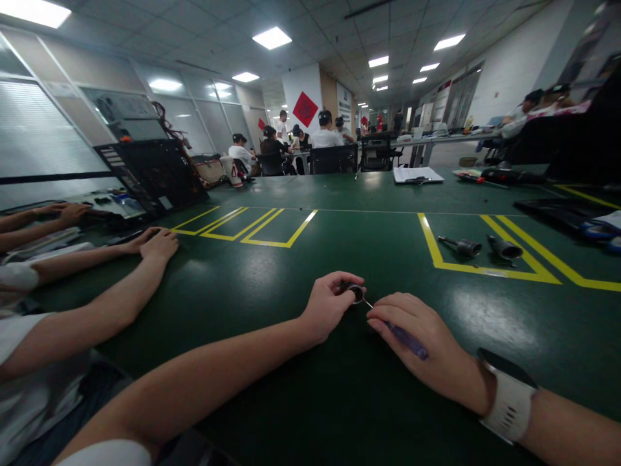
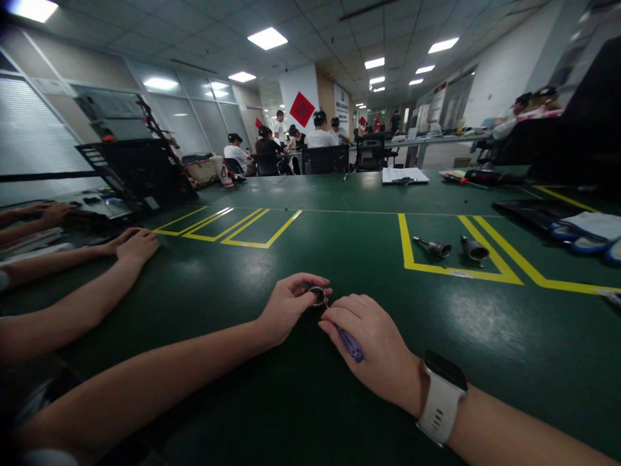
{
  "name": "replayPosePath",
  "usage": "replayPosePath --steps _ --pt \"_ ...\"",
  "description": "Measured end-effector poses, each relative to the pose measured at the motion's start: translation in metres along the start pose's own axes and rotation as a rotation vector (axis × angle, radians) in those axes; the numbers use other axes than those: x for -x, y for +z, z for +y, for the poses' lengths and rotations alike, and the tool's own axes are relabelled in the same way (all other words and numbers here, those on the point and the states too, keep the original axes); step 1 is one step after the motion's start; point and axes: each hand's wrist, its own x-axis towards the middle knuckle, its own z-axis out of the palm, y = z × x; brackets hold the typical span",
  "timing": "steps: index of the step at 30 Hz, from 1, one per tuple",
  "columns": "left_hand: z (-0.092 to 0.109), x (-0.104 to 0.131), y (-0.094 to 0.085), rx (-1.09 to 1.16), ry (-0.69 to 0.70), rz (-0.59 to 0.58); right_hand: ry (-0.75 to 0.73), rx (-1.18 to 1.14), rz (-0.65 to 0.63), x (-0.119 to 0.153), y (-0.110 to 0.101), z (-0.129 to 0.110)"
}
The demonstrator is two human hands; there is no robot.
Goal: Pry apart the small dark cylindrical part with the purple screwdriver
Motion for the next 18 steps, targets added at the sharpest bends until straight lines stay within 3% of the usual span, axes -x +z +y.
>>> replayPosePath --steps 2,8,12,18 --pt "-0.001 -0.001 -0.001 0.004 -0.013 0.002 0.077 -0.096 0.065 -0.001 -0.002 0.001" --pt "0.000 -0.001 -0.002 0.053 -0.049 -0.020 0.573 -0.488 0.222 0.001 0.001 0.021" --pt "0.001 -0.001 -0.003 0.030 -0.073 -0.006 0.640 -0.613 0.210 0.002 0.005 0.029" --pt "-0.001 -0.002 -0.002 0.024 -0.082 0.014 0.610 -0.521 0.109 0.000 0.003 0.023"
